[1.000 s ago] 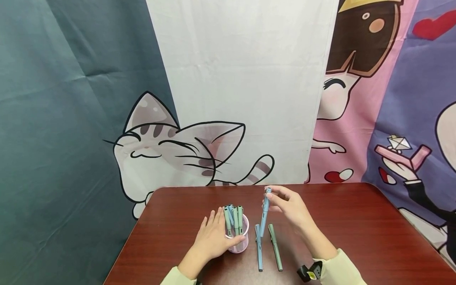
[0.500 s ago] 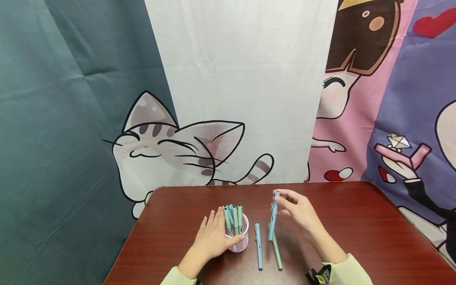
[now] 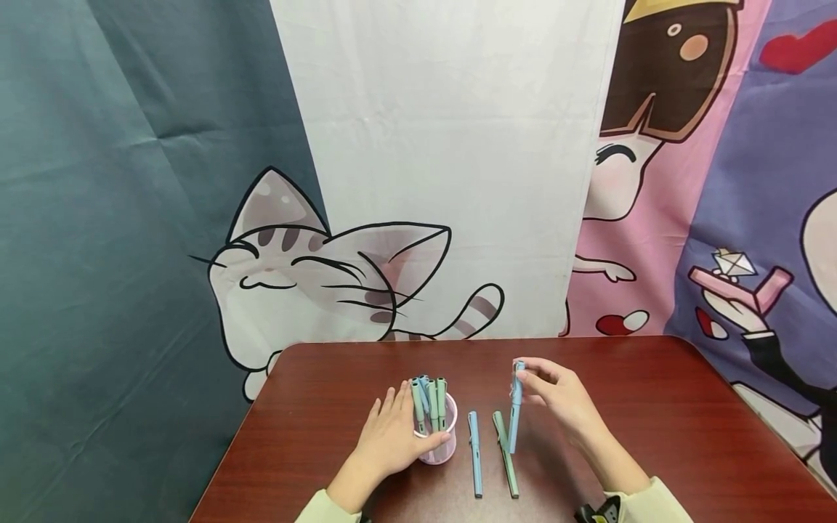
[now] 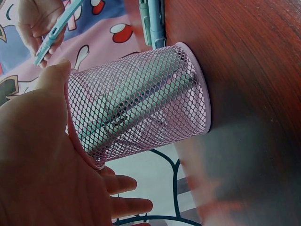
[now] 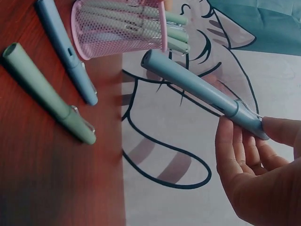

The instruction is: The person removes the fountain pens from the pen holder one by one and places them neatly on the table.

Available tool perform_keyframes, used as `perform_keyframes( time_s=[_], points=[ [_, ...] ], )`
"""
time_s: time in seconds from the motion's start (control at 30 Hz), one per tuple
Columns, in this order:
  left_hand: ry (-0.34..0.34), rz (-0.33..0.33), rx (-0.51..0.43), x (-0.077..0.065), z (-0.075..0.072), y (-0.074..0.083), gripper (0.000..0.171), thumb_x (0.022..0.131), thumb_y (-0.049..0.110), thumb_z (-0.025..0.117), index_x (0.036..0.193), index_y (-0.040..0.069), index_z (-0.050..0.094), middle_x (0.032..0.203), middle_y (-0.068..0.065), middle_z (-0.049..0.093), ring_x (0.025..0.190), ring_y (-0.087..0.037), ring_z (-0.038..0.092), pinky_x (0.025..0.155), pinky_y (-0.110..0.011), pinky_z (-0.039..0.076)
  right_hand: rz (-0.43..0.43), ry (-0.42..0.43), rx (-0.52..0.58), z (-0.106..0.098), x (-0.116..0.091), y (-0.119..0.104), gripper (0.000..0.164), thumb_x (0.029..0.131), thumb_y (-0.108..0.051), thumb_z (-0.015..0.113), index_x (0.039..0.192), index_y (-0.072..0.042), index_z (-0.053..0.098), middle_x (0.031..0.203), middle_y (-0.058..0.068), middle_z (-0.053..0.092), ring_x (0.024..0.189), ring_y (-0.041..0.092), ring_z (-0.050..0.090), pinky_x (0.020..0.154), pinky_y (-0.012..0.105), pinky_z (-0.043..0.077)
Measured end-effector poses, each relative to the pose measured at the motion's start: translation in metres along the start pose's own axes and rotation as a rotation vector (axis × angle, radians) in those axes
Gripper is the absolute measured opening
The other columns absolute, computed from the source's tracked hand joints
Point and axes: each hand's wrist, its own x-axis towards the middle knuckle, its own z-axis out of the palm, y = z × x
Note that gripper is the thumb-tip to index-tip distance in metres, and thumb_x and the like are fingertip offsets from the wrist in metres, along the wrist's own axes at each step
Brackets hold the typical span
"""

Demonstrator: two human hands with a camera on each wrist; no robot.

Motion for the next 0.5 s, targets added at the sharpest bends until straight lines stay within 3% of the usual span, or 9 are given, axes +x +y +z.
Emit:
perform_keyframes(
  time_s=[0.27, 0.5],
  points=[
    [0.009, 0.002, 0.012, 0.000, 0.001, 0.000, 0.119, 0.079, 0.084, 0.056, 0.156, -0.003, 0.031, 0.162, -0.018, 0.034, 0.147, -0.042, 0.033, 0.119, -0.060, 0.024, 0.000, -0.018, 0.032, -0.007, -0.002, 0.011, 0.044, 0.098, -0.017, 0.069, 0.131, 0.008, 0.058, 0.098, 0.013, 0.070, 0.083, 0.020, 0.074, 0.080, 0.041, 0.061],
    [0.015, 0.000, 0.013, 0.000, 0.004, -0.001, 0.118, 0.079, 0.083, 0.057, 0.156, -0.003, 0.031, 0.161, -0.018, 0.035, 0.148, -0.041, 0.034, 0.119, -0.060, 0.023, 0.023, -0.018, 0.031, -0.013, -0.006, 0.019, 0.043, 0.098, -0.017, 0.068, 0.132, 0.008, 0.058, 0.102, 0.014, 0.069, 0.085, 0.023, 0.072, 0.079, 0.040, 0.062]
  ],
)
